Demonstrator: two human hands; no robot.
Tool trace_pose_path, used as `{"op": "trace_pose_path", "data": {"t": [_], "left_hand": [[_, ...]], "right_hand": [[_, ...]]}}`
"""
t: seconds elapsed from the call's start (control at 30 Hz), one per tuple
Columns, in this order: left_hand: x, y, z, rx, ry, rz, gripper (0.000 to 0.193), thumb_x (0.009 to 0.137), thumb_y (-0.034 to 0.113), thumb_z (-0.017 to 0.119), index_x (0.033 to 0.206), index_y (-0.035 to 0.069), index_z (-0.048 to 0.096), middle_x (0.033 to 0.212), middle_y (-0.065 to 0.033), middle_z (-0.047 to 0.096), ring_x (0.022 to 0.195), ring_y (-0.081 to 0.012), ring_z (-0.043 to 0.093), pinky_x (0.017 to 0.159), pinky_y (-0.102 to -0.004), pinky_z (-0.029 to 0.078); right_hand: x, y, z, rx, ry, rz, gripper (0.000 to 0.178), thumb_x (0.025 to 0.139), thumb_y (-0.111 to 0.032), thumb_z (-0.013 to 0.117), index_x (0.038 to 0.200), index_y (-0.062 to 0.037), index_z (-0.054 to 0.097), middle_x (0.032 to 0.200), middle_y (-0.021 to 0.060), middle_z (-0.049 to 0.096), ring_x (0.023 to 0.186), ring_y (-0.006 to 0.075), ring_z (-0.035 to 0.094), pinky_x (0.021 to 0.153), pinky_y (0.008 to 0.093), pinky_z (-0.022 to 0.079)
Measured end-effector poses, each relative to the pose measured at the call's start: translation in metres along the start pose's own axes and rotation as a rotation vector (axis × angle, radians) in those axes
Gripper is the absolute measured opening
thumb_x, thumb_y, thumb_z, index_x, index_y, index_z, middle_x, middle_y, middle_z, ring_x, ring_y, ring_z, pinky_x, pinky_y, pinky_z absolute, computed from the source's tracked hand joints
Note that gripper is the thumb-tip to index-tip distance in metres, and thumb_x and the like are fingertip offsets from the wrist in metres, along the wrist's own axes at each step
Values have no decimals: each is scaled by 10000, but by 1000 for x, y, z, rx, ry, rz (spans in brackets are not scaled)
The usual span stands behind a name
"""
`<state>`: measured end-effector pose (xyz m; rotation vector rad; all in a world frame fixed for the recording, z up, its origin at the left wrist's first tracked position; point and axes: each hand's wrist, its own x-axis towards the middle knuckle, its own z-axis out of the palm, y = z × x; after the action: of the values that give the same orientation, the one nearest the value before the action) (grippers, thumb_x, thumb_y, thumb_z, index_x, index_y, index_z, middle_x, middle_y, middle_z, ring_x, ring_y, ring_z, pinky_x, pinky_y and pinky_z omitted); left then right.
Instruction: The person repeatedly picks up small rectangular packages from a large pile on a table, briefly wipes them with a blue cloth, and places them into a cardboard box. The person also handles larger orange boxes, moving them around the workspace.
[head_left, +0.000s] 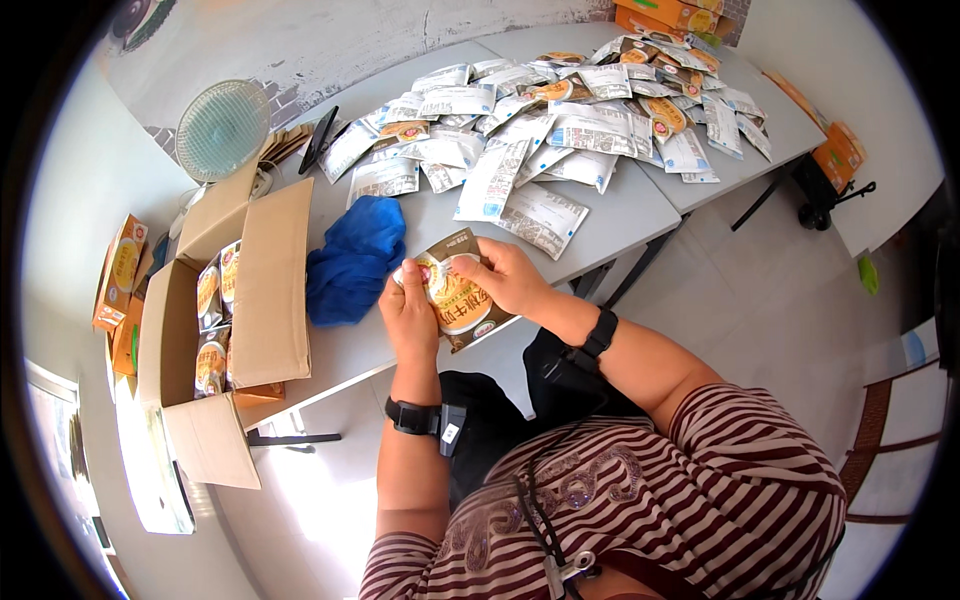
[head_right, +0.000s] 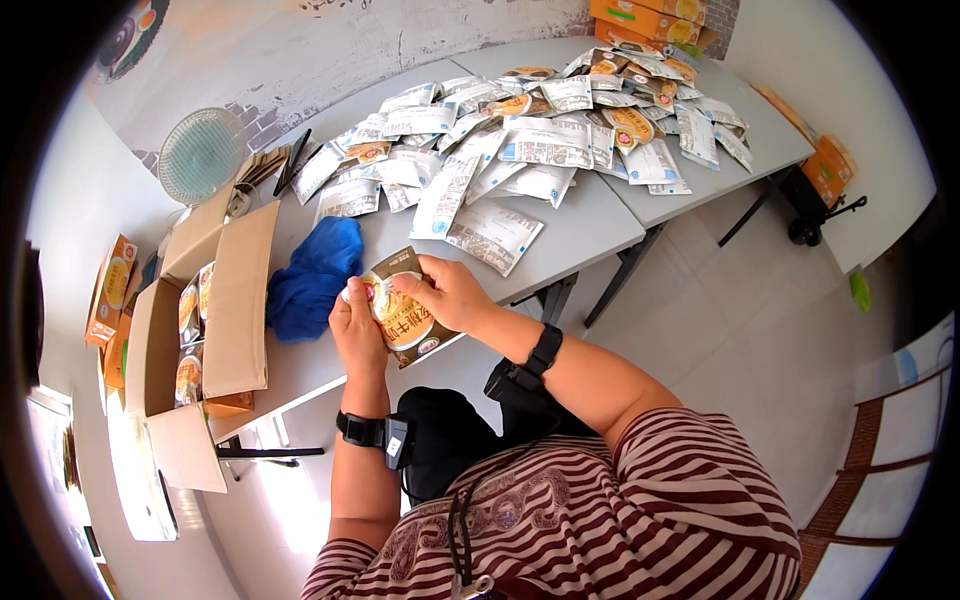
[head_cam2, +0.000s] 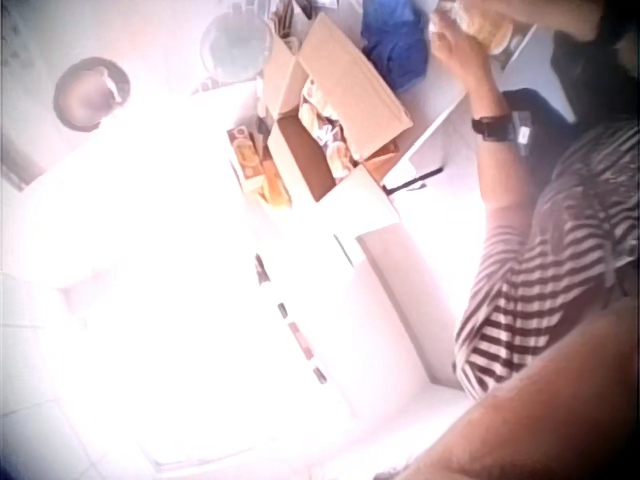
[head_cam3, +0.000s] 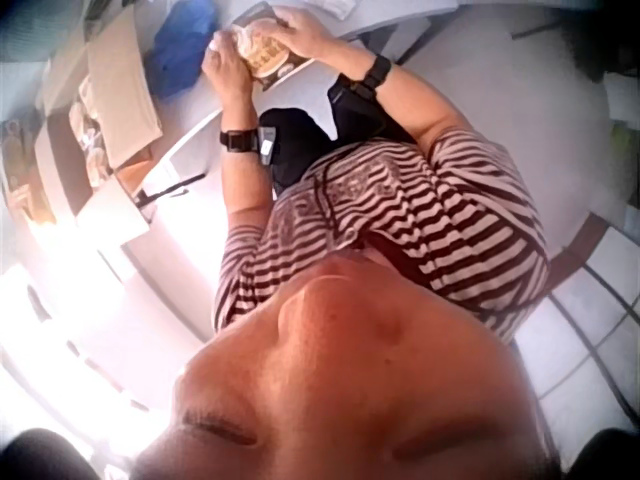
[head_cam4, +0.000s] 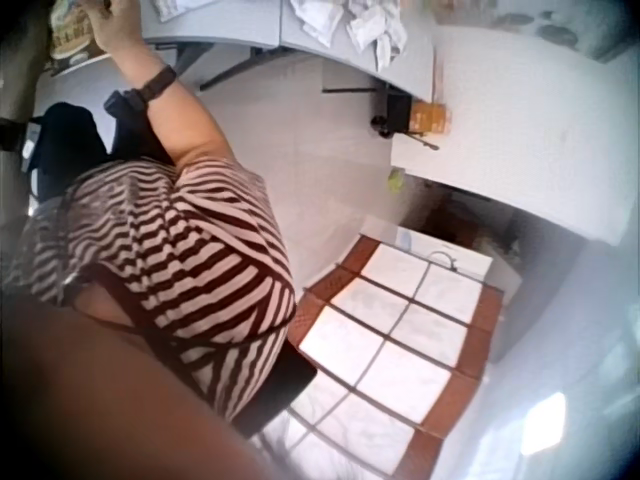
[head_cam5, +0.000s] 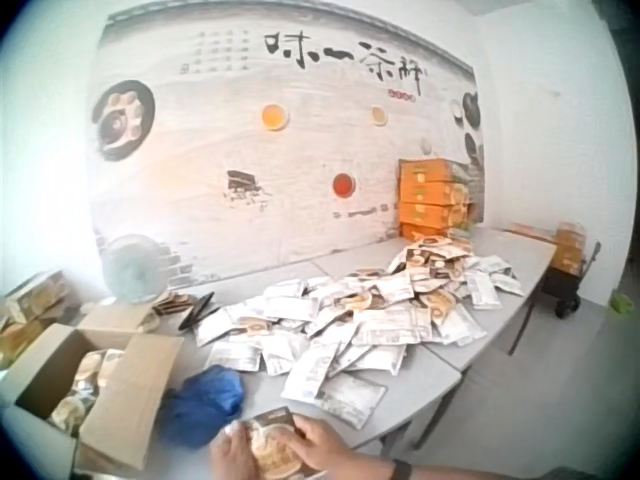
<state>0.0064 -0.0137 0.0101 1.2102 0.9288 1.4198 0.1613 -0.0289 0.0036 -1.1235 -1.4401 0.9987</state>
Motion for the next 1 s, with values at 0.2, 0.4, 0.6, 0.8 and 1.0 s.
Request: {"op": "trace_pose_path", "data": {"t": [0.2,0.4,0.6,0.8,1.0], "left_hand": [[-3,12,5,238,-307,23,444,840,119,670,1197,-34,455,1073,-102,599,916,-108,582,787,-242,472],[-2,13,-2,-69,-373,-135,472,777,2,694,1168,-42,434,1082,-135,589,954,-185,612,815,-301,517],[-1,16,-8,-40,-381,-144,455,792,8,679,1176,-48,440,1076,-132,597,943,-173,616,812,-293,517],[1,15,-10,-76,-390,-167,450,809,-7,640,1207,-49,433,1079,-128,598,936,-160,609,819,-285,505],[0,12,-11,-29,-370,-137,432,866,78,611,1244,-31,433,1122,-121,582,980,-162,586,845,-289,483]], "right_hand": [[4,-3,4,470,236,-101,344,967,-324,484,984,7,578,879,7,608,732,63,551,662,238,469],[1,4,-4,47,239,4,417,960,-360,479,796,14,558,685,33,564,630,79,485,585,268,420],[1,-4,1,49,258,-51,451,946,-368,504,684,-1,504,608,17,505,587,65,430,523,272,376],[3,0,-6,117,208,-115,408,937,-302,546,637,-39,459,594,-41,443,588,24,369,485,243,328],[5,5,-1,154,217,-107,376,925,-323,545,727,-4,530,638,6,510,615,59,412,534,275,370]]}}
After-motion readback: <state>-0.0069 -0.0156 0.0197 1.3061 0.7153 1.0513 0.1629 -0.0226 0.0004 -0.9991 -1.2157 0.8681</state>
